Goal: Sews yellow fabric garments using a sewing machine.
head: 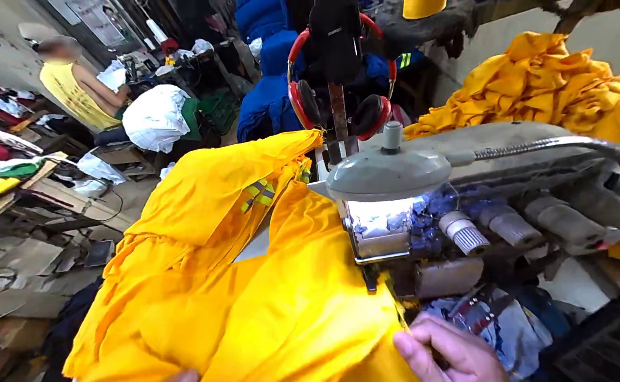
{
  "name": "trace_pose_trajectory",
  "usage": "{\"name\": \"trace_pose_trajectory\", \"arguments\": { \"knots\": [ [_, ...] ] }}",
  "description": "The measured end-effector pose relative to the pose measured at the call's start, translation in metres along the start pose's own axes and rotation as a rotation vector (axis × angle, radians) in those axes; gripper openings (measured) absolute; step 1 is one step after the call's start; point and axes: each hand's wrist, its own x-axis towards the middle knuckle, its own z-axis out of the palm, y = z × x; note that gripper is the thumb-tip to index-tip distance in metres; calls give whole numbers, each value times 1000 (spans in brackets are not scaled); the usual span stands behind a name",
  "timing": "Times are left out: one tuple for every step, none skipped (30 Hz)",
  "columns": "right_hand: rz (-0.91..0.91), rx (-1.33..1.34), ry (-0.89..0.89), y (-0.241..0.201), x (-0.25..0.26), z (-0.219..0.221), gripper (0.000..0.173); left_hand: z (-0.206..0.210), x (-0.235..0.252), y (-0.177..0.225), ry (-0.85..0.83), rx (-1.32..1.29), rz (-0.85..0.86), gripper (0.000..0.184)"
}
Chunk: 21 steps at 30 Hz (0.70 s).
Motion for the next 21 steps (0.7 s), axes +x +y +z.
{"name": "trace_pose_trajectory", "arguments": {
  "knots": [
    [0, -1, 19, 1, 5, 1, 28, 11, 31, 23, 26, 124, 42, 18],
    [7, 5, 27, 1, 7, 1, 29, 6, 62, 34, 6, 211, 59, 14],
    [20, 20, 20, 1, 6, 1, 28, -6, 89, 38, -60, 275, 27, 17],
    [40, 46, -9, -2, 4, -1, 27, -16, 105, 37, -97, 350, -56, 28],
    [68, 85, -45, -5, 2, -5, 25, -16, 107, 33, -123, 455, -161, 36],
    [104, 133, -83, -8, -2, -9, 21, -9, 98, 26, -187, 572, -270, 36],
    [142, 184, -126, -9, -8, -13, 19, 8, 79, 16, -226, 661, -373, 33],
    [179, 221, -168, -9, -14, -16, 20, 29, 55, 3, -239, 698, -424, 31],
    [213, 236, -194, -8, -18, -17, 23, 48, 30, -14, -229, 687, -377, 28],
    [240, 230, -195, -8, -23, -16, 22, 60, 9, -29, -194, 626, -316, 22],
    [250, 216, -183, -8, -26, -15, 18, 65, -5, -35, -126, 543, -238, 12],
    [235, 207, -177, -11, -27, -14, 16, 63, -12, -29, -51, 465, -147, 6],
    [205, 213, -175, -15, -27, -14, 15, 56, -13, -13, 18, 442, -57, 11],
    [180, 234, -182, -18, -26, -13, 15, 47, -10, 8, 74, 469, 17, 14],
    [173, 268, -191, -20, -26, -10, 14, 37, -6, 26, 106, 536, 81, 11],
    [182, 303, -192, -19, -27, -2, 14, 31, 0, 36, 122, 619, 127, 6],
    [215, 334, -180, -15, -30, 8, 13, 27, 6, 35, 144, 680, 136, 9],
    [261, 360, -163, -9, -35, 18, 14, 25, 9, 25, 180, 720, 104, 16],
    [304, 382, -140, -4, -43, 26, 13, 26, 6, 11, 213, 748, 38, 23],
    [338, 382, -119, -2, -50, 31, 13, 30, -1, -3, 239, 761, -40, 28],
    [366, 350, -102, -2, -56, 33, 12, 36, -10, -18, 255, 774, -106, 33]
  ]
}}
